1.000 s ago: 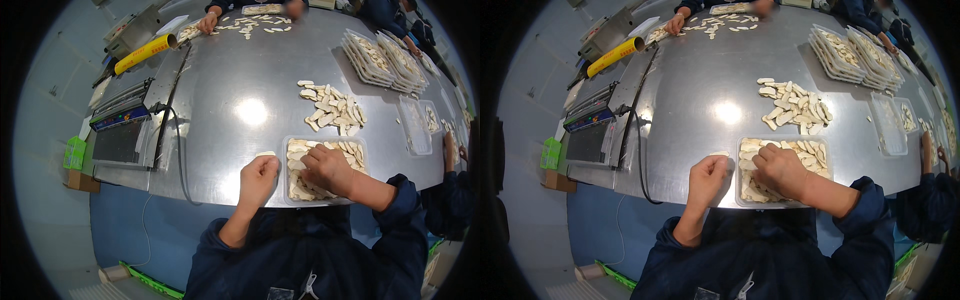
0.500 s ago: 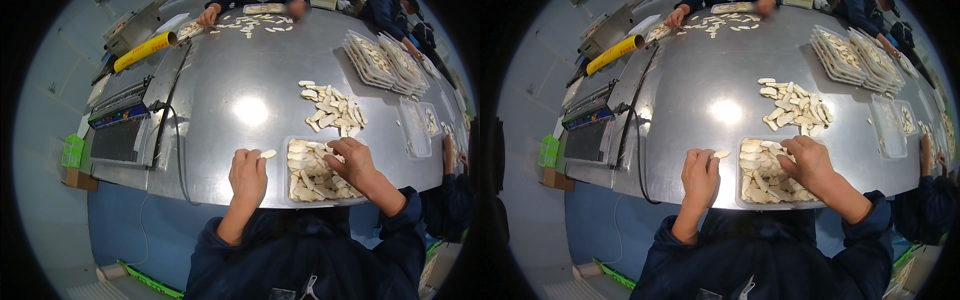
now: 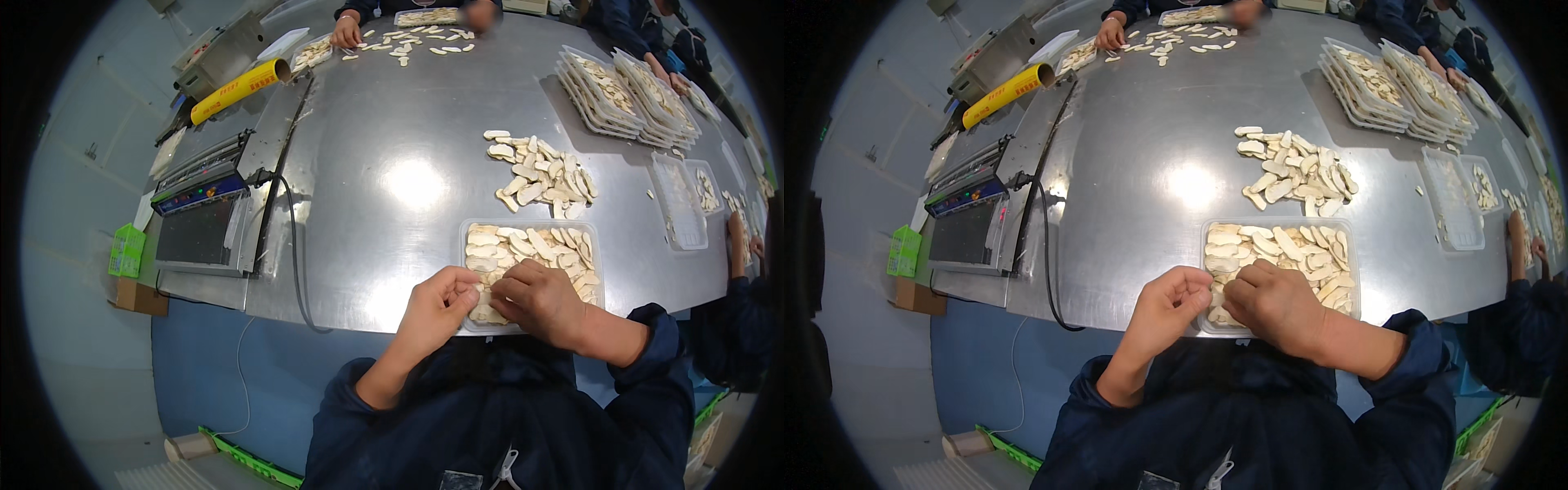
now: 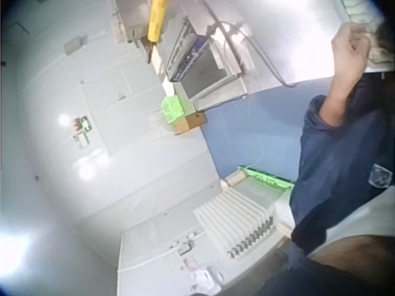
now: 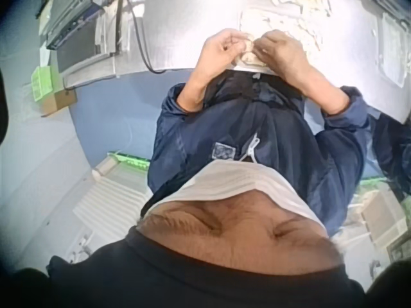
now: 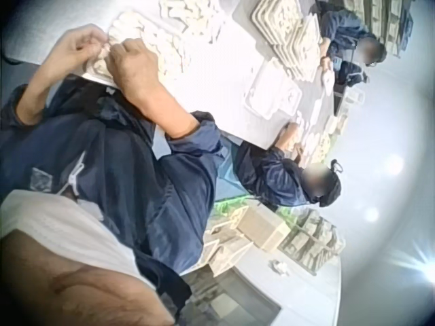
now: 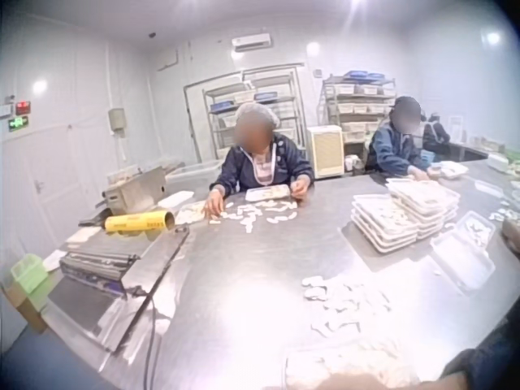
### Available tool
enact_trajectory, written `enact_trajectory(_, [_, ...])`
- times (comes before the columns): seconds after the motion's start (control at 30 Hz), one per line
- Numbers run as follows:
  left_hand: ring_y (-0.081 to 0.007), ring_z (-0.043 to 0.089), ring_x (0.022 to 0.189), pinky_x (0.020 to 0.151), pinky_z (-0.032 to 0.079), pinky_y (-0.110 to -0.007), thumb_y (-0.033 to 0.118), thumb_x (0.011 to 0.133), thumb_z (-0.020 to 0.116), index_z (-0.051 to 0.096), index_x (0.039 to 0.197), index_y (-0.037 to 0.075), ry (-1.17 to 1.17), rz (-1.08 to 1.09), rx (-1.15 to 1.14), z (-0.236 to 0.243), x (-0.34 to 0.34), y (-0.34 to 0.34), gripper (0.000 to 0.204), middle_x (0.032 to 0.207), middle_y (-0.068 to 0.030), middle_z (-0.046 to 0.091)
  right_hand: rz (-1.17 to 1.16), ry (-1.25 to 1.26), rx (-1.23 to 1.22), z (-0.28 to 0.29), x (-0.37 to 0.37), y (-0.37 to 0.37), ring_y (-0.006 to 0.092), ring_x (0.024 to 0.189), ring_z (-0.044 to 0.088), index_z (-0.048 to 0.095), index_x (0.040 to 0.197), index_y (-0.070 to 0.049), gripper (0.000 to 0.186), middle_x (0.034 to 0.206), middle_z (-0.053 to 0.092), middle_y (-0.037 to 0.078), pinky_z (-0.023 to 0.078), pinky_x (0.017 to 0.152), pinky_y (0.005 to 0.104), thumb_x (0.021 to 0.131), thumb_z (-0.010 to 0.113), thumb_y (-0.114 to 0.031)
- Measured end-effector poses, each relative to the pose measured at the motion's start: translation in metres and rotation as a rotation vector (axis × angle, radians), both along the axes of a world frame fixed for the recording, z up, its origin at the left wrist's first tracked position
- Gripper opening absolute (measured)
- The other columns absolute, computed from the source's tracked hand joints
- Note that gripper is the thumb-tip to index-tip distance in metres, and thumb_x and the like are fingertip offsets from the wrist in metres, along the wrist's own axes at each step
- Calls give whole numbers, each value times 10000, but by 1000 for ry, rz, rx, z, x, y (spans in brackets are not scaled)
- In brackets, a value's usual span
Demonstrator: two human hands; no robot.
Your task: The person arranges sliced white food items by hand into a clear plastic tray on a stainless steel table. They pick up pieces from a pile and place them neatly in rows within the tray.
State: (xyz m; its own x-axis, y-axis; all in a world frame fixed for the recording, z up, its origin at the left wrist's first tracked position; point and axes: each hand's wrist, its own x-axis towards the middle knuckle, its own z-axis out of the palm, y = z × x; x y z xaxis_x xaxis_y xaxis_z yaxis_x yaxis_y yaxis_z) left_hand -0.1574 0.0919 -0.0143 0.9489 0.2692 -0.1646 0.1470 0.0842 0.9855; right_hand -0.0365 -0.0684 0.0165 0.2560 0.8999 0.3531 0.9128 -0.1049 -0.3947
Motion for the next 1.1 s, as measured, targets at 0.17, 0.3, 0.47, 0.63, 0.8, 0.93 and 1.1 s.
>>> enact_trajectory(0.17, [-51,557,781,712,449,-191,41,894,591,541,1113,-34,-28,4,-121,-11,5,3,238,855,-10,610,5,-19,-17,-5,3,0,233,689,587,625,780,-83,166,721,568,47,504,580,335,658,737,-90])
enact_trajectory(0.3, [-43,522,702,641,437,-190,85,897,598,545,1114,-40,-67,191,53,-23,8,6,256,837,-23,621,30,-95,-2,-13,12,9,243,669,573,572,706,-73,140,689,541,62,494,568,345,678,702,-115])
enact_trajectory(0.47, [-43,497,638,593,429,-194,134,885,626,569,1108,-32,-101,362,115,-38,10,17,284,818,-38,628,6,-113,-18,-21,21,17,255,666,578,577,710,-63,129,680,547,77,498,567,355,690,691,-120])
enact_trajectory(0.63, [-47,484,582,546,425,-208,139,855,658,580,1096,-22,-44,299,160,-42,5,11,300,794,-23,610,-107,-37,-26,-15,22,8,250,655,599,637,779,-69,131,682,573,80,507,548,344,688,716,-118])
enact_trajectory(0.8, [-49,469,551,522,409,-206,124,821,685,579,1103,-15,28,264,283,-34,8,4,332,777,-11,581,-25,38,-110,-20,12,12,262,650,588,620,755,-74,182,667,562,77,497,565,367,683,740,-190])
enact_trajectory(0.93, [-18,452,582,536,386,-173,98,821,685,574,1113,-27,53,255,288,-30,9,4,336,782,14,556,-14,17,-142,-25,10,18,267,644,583,590,707,-74,215,656,557,81,485,569,377,693,734,-233])
enact_trajectory(1.1, [-90,490,534,518,426,-237,148,808,697,604,1082,10,25,268,329,-36,7,5,321,759,-36,586,-36,44,-137,-28,9,21,271,608,588,586,669,-69,203,637,572,98,488,555,378,696,725,-214])
